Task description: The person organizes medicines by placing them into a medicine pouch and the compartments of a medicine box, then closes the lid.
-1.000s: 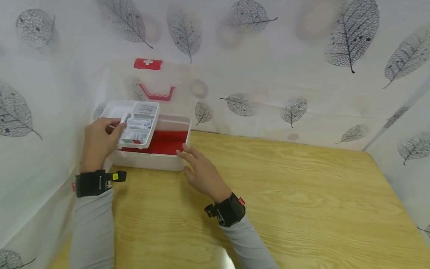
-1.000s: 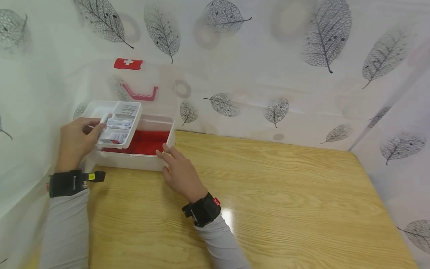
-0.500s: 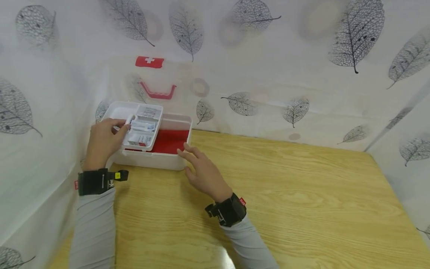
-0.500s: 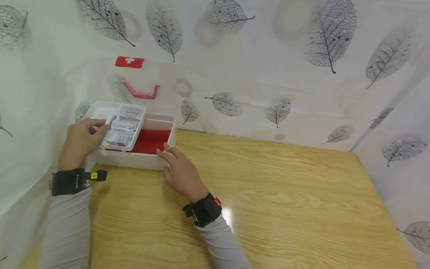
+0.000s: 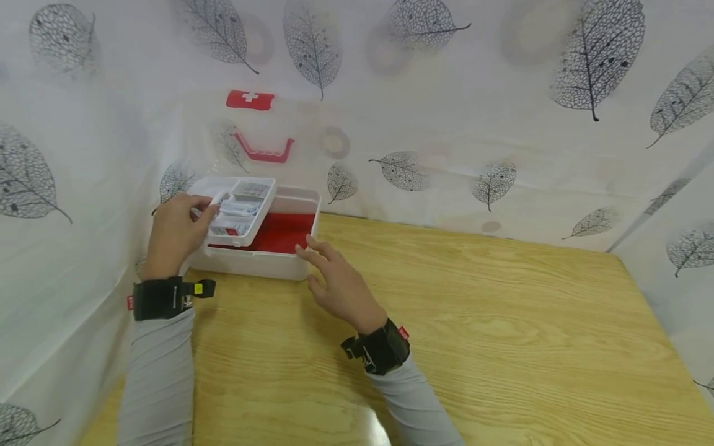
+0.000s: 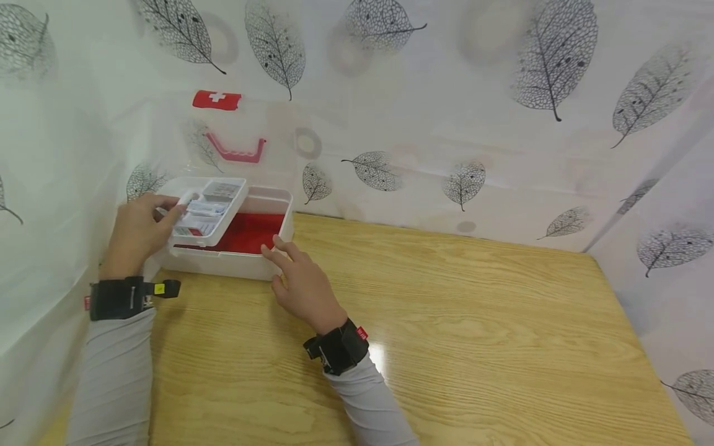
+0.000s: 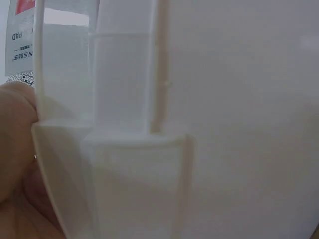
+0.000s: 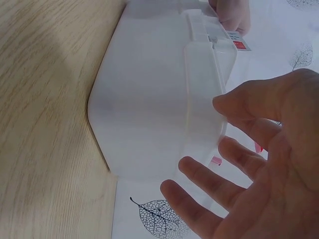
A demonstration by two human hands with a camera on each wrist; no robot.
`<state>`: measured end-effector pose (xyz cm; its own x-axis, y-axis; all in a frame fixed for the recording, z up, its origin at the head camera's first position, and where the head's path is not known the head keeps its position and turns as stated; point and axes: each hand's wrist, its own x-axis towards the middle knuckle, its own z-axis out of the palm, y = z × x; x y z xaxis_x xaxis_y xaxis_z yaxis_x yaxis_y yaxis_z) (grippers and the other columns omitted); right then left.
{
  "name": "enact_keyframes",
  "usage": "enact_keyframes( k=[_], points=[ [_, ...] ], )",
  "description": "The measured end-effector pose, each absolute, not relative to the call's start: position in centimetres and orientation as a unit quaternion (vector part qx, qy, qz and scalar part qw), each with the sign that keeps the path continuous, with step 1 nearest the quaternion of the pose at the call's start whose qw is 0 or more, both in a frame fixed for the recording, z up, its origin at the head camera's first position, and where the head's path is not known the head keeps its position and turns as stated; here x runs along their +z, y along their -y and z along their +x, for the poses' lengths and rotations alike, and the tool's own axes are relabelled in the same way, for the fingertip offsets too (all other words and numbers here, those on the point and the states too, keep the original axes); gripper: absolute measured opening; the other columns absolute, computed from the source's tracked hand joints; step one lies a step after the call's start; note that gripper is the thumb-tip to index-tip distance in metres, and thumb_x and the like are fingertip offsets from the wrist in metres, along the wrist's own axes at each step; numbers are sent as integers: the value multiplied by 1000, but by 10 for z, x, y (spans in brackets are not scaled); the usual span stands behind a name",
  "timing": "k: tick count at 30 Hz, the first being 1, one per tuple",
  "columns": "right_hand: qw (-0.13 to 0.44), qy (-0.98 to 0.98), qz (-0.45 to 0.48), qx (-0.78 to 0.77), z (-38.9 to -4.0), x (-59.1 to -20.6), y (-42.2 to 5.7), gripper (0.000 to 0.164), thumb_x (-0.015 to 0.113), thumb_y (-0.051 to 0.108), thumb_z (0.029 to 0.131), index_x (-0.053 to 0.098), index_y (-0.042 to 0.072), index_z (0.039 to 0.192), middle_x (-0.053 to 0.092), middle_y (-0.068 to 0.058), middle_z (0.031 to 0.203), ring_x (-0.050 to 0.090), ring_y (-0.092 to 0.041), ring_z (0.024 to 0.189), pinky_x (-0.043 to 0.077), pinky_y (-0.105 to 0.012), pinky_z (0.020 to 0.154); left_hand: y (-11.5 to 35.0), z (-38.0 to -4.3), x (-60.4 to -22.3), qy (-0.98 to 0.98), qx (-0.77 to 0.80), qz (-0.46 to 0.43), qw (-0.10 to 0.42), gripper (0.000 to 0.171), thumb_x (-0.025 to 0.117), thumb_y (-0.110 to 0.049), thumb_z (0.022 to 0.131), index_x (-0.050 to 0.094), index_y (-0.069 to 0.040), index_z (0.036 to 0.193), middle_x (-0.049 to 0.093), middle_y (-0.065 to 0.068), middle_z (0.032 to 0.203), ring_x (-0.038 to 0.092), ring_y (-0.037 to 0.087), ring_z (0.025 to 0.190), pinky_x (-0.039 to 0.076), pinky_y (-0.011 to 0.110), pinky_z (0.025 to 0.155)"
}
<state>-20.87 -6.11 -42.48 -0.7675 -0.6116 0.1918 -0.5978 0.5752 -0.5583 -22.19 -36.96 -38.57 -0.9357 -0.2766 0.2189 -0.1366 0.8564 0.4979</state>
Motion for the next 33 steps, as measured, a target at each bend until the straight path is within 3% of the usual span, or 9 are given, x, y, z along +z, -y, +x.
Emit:
enact_keyframes(
  k=[6,11,19,25,28,33],
  points=[
    [10,-887,-341,-310,-209,-425,60,56,61,13,98,49,24,152,38,2,161,42,-17,144,50,-38,103,370,-222,-388,952,-245,112,142,45,54,-31,105,61,4,133,58,21,111,50,35,95,41,44,78],
    [13,-888,-340,-308,-209,-424,59,57,61,14,98,48,25,152,37,5,162,43,-15,144,53,-33,93,371,-223,-391,953,-247,98,143,42,54,-28,105,61,5,131,58,21,109,51,34,92,42,42,74],
    [10,-888,-345,-303,-208,-425,59,57,61,14,98,49,26,152,38,2,161,45,-16,142,51,-29,78,375,-225,-396,958,-255,95,89,41,52,-27,105,56,5,131,58,21,111,51,33,91,42,41,69],
    [17,-892,-341,-296,-207,-422,60,57,60,15,98,47,27,153,37,3,162,46,-17,141,52,-29,79,382,-222,-395,958,-270,86,37,52,45,-39,107,47,3,137,55,22,116,52,35,96,45,40,70],
    [20,-891,-341,-300,-206,-422,60,57,61,16,99,47,27,153,37,3,162,45,-17,142,52,-29,80,386,-217,-393,950,-289,101,60,59,44,-44,106,45,0,145,54,24,123,53,38,105,47,46,79],
    [15,-890,-340,-302,-206,-424,60,57,61,15,98,48,26,152,37,4,162,44,-17,143,54,-32,84,396,-212,-393,926,-310,147,160,52,44,-35,105,51,-1,144,53,26,131,50,42,119,42,58,99]
  ],
)
